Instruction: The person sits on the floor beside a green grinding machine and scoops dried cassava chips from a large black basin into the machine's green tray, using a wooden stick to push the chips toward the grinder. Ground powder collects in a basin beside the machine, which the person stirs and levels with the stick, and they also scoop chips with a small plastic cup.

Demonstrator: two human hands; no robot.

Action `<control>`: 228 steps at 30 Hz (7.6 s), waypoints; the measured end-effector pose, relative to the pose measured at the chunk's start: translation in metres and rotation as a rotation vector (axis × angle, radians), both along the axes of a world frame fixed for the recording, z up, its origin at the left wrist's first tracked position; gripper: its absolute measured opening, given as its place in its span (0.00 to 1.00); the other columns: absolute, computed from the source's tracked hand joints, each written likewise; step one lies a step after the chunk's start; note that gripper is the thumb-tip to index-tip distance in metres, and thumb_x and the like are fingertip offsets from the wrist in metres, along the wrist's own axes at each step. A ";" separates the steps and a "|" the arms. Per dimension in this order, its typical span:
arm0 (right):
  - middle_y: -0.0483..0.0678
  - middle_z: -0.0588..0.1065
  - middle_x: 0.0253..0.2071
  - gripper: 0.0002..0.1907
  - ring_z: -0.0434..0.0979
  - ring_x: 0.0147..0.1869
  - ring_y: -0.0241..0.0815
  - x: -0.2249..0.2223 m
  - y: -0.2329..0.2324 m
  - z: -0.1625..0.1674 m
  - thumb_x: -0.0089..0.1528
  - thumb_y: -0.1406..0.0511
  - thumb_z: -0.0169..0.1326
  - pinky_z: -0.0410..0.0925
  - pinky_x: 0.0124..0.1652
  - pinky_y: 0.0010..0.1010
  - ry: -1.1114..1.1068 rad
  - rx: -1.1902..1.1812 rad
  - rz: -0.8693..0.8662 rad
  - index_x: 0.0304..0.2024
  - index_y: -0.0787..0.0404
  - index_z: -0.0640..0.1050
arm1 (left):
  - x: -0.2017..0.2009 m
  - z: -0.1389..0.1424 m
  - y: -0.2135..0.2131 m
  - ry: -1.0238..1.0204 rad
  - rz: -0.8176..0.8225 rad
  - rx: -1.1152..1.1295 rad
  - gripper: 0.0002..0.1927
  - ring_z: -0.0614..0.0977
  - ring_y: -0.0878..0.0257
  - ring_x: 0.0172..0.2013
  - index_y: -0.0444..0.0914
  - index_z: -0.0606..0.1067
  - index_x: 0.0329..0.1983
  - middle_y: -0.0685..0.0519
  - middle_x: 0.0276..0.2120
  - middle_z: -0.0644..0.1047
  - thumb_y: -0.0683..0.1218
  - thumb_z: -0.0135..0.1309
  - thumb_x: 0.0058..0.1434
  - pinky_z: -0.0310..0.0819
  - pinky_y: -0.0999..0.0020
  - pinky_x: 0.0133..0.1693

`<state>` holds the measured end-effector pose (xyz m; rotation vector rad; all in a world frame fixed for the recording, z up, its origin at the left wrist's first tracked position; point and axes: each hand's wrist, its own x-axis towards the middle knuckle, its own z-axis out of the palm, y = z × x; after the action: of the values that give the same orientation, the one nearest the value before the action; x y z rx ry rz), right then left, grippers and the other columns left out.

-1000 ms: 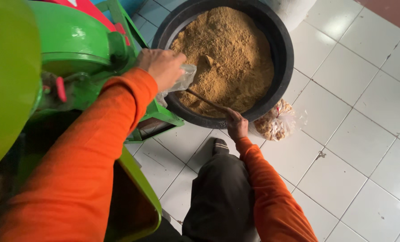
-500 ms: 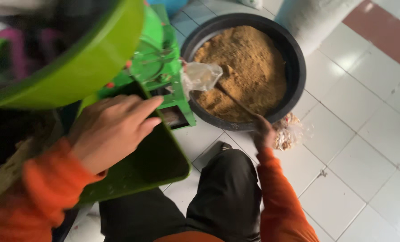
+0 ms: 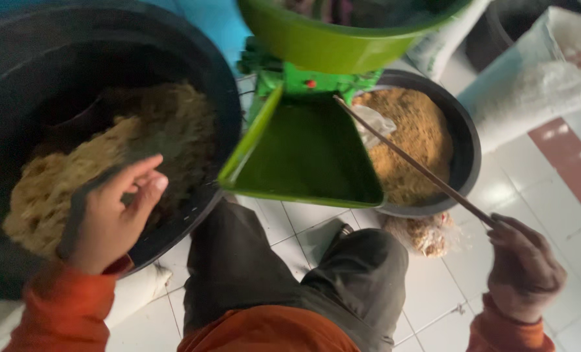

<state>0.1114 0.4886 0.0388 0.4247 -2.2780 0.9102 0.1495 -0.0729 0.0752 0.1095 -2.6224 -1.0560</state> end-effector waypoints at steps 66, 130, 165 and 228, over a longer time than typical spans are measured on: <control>0.53 0.75 0.45 0.27 0.78 0.44 0.41 -0.087 -0.223 -0.036 0.59 0.73 0.60 0.71 0.48 0.28 -0.289 0.197 0.086 0.62 0.62 0.77 | -0.284 -0.266 -0.255 -0.479 0.415 -0.067 0.39 0.72 0.25 0.55 0.57 0.59 0.75 0.28 0.63 0.65 0.65 0.54 0.60 0.67 0.39 0.57; 0.46 0.70 0.20 0.14 0.67 0.24 0.30 0.008 -0.101 0.108 0.69 0.62 0.53 0.60 0.25 0.26 -0.720 -0.019 -0.274 0.41 0.66 0.84 | -0.214 -0.013 0.025 -0.198 -0.251 0.266 0.23 0.85 0.50 0.39 0.42 0.80 0.54 0.47 0.37 0.83 0.55 0.50 0.59 0.78 0.57 0.43; 0.53 0.81 0.42 0.12 0.85 0.42 0.39 0.004 -0.154 0.107 0.70 0.71 0.61 0.76 0.41 0.27 0.011 0.054 0.204 0.48 0.68 0.69 | -0.114 0.022 0.122 0.726 -0.314 -0.537 0.54 0.71 0.40 0.55 0.40 0.62 0.74 0.38 0.56 0.64 0.58 0.74 0.47 0.67 0.42 0.55; 0.54 0.81 0.44 0.09 0.84 0.40 0.43 -0.024 -0.217 0.034 0.66 0.72 0.61 0.75 0.39 0.30 0.009 -0.004 0.106 0.44 0.65 0.72 | -0.228 -0.108 0.094 0.263 -0.516 -0.872 0.04 0.78 0.53 0.49 0.45 0.79 0.31 0.54 0.36 0.80 0.43 0.55 0.55 0.68 0.51 0.50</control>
<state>0.0876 0.2720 0.0731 0.5503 -2.2629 0.9634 -0.0789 0.0206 -0.0333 -0.8596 -2.6533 0.0527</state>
